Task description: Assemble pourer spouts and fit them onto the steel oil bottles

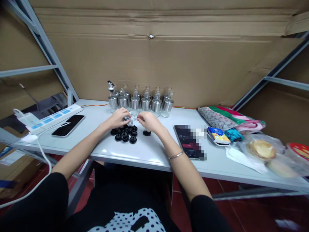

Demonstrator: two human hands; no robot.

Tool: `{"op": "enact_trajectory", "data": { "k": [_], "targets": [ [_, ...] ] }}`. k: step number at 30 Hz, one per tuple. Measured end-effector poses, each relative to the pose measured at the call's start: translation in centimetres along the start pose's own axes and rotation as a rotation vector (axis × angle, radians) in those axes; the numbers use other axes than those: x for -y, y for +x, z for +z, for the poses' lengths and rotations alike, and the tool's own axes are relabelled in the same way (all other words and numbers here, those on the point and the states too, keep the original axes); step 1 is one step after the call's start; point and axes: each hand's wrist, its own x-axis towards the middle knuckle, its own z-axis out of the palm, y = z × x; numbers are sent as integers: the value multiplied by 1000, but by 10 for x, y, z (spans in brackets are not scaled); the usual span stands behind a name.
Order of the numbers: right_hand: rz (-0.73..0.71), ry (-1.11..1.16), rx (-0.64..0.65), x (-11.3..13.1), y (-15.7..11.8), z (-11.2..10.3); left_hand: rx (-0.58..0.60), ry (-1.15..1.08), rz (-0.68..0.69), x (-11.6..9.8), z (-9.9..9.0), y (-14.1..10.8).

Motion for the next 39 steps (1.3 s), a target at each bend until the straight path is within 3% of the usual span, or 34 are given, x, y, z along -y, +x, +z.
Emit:
{"op": "enact_trajectory", "data": {
  "k": [7, 13, 18, 23, 28, 35, 39],
  "targets": [
    [46, -2, -20, -4, -1, -5, 10, 71, -9, 2, -2, 0],
    [56, 46, -89, -6, -1, -10, -289, 74, 106, -13, -10, 0],
    [128, 355, -117, 3, -2, -19, -431, 41, 224, -27, -12, -4],
    [190, 714, -107, 8, -4, -19, -394, 25, 247, -33, -7, -6],
    [185, 803, -108, 12, -4, -16, -362, 18, 282, -39, -3, -6],
    [176, 725, -78, 11, -4, -14, -334, 43, 249, -39, -3, -6],
    [169, 370, -49, -1, -5, -18, -315, 39, 216, -28, -1, -4]
  ]
}}
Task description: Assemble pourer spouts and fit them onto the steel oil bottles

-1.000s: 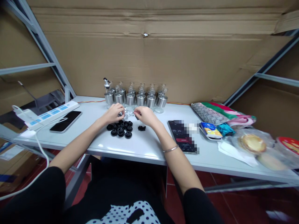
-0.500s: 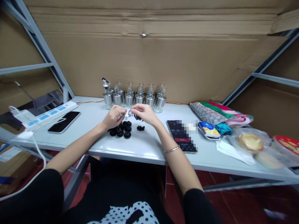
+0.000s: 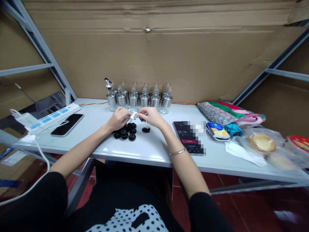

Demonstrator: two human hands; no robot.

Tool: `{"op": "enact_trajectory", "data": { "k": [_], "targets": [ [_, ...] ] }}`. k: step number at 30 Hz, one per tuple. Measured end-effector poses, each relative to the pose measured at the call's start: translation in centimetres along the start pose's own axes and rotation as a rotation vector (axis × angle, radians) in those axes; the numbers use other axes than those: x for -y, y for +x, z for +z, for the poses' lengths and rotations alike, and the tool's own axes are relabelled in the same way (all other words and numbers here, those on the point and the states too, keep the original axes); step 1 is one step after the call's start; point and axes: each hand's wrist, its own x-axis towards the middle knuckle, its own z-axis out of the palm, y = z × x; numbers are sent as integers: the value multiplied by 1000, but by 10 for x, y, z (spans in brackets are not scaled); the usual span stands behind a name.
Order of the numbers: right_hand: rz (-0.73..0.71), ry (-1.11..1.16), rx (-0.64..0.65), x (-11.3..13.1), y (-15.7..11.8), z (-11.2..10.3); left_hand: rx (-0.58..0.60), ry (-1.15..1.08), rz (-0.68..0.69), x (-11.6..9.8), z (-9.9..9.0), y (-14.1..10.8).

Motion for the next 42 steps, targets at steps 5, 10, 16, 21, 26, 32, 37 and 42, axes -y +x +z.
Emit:
{"op": "enact_trajectory", "data": {
  "k": [5, 10, 16, 21, 26, 32, 37, 42],
  "targets": [
    [143, -171, 318, -25, -3, -21, -7, -10, -66, 4, 0, -2],
    [259, -61, 512, -40, -6, -26, -26, -24, -14, 1, 1, -3],
    [298, -105, 537, -34, -5, -20, -63, 23, 3, 1, 0, -3],
    [319, -174, 517, -29, -5, -21, -105, 23, 50, -1, -1, -2],
    [289, -284, 400, -28, -4, -19, -94, 14, 52, -2, 0, -2],
    [164, 127, 136, -16, -2, -13, -92, 19, 49, -5, 0, -2],
    [122, 445, 7, -3, 0, 1, -116, 19, 76, -7, -1, -1],
    [155, 635, -18, 3, 1, 8, -117, 7, 71, -7, 0, -1]
  ]
}}
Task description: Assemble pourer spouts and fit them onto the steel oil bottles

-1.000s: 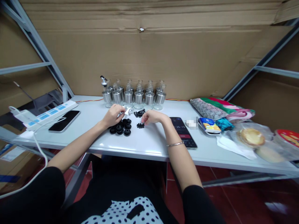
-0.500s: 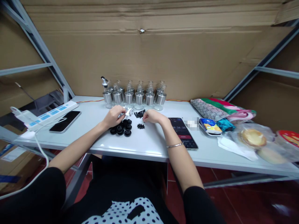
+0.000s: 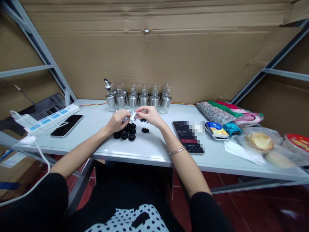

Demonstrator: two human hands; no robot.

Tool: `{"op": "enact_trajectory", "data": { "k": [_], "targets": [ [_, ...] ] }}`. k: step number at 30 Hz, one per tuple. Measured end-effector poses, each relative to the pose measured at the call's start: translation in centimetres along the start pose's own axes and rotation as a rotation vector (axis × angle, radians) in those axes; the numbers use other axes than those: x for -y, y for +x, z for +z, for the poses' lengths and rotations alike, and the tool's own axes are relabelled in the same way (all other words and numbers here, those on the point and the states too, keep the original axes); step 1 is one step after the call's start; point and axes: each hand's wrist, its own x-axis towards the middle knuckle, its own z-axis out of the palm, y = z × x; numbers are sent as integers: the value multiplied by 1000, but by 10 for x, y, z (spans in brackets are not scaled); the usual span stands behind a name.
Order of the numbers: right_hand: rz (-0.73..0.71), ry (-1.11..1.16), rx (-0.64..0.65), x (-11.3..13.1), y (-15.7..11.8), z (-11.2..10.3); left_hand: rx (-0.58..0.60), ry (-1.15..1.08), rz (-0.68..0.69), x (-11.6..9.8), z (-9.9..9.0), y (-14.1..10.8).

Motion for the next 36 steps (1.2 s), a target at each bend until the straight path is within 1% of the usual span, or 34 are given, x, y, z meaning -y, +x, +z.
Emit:
{"op": "enact_trajectory", "data": {
  "k": [3, 8, 11, 15, 21, 25, 29, 33, 36],
  "targets": [
    [-19, 72, -35, 1, -1, 1, 2, 3, -6, 1, 0, 0],
    [-72, 97, -58, 0, 0, -1, -15, -3, 1, 1, 0, -1],
    [-64, 129, -77, -2, 1, -3, -7, -4, -17, 1, -1, -1],
    [-40, 103, -94, -4, 3, -5, -11, -5, -20, 2, -1, -1],
    [-28, 84, -70, -2, 1, -4, 5, -23, -32, 1, -2, -1],
    [-38, 47, -62, 0, 0, -4, 50, -39, -73, 2, -1, -1],
    [-36, 6, -66, 1, 0, -4, 46, -37, -69, 1, -1, -2],
    [-34, 31, -72, 0, 0, -1, 46, -47, -59, 1, -1, -2],
    [8, 114, -85, -3, 1, 3, 38, -47, -59, 1, 0, -1]
  ]
}}
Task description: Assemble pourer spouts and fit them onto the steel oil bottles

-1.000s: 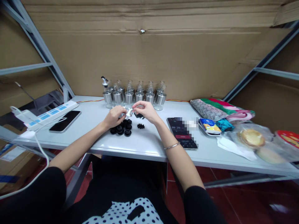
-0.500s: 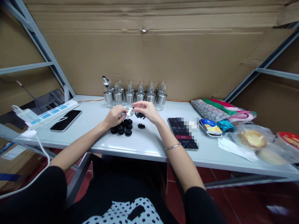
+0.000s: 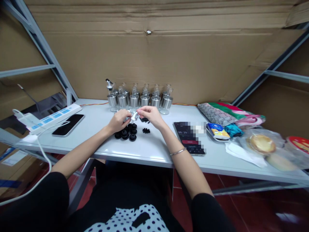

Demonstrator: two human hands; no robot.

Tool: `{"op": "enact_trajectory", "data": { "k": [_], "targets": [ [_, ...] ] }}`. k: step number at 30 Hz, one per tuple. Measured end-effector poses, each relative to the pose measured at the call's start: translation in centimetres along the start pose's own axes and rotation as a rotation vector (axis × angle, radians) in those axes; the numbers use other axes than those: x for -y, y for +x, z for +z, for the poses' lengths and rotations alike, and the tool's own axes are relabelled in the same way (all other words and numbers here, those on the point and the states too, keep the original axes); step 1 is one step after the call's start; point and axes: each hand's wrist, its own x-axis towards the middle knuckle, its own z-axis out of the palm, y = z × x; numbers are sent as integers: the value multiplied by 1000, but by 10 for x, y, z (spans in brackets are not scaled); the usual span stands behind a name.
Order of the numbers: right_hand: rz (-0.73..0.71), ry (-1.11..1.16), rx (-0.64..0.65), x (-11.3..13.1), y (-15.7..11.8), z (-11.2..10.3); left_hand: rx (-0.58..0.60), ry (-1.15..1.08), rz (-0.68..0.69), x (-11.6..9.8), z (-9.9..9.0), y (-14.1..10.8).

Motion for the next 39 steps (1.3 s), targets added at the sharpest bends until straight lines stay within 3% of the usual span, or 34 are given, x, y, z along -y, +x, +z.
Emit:
{"op": "enact_trajectory", "data": {
  "k": [6, 10, 17, 24, 39],
  "targets": [
    [154, 253, 103, -2, -3, 6, -26, 15, -13, 0, 0, 0],
    [236, 288, 173, -2, -4, 7, -30, 13, -44, 1, -1, 0],
    [227, 255, 204, -1, -6, 10, -10, -15, -109, 3, -1, 0],
    [191, 284, 238, -1, -6, 11, -45, -48, -54, 3, 1, 0],
    [149, 288, 122, 0, -4, 8, 199, -120, -125, 7, -6, 2]
  ]
}}
